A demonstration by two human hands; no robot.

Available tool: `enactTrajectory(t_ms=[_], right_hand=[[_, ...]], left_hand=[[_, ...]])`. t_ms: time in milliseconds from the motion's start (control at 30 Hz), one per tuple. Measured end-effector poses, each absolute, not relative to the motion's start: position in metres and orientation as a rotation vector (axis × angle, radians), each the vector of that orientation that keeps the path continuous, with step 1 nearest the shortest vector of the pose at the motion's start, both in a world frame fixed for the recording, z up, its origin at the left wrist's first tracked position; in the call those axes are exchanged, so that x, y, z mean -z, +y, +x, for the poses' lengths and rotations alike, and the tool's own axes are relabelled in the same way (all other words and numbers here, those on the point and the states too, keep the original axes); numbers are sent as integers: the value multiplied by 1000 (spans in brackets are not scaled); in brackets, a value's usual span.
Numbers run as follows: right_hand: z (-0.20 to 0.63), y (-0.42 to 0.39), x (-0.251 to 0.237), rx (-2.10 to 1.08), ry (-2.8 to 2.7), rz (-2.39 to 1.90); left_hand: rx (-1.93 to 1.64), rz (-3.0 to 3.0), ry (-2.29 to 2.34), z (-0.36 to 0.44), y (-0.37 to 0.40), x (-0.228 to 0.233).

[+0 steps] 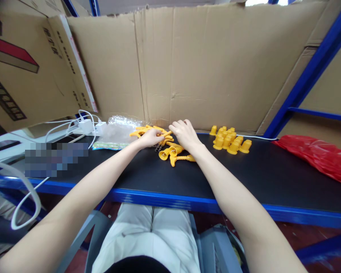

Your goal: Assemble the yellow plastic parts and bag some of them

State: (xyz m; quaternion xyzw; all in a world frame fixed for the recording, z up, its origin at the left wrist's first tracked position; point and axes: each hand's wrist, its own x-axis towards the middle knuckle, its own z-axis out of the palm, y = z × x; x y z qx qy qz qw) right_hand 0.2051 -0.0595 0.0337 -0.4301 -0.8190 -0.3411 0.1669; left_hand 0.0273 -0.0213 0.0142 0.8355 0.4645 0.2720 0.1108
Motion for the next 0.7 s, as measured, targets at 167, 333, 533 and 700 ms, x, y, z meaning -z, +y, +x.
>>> enactTrajectory(t_ms=[167, 333, 533, 700], right_hand=[[208, -56, -32, 984, -2355, -1157], [217, -47, -19, 804, -2407, -1177], [214, -48, -19, 792, -2392, -1306], [236, -56, -39, 784, -2182, -1594]], left_hand=[[-792, 2330, 1298, 21, -20, -14], [-877, 2412, 1352, 18, -18, -11], [-900, 2493, 1392, 18, -16, -8], [-808, 2489, 1581, 7, -12, -10]])
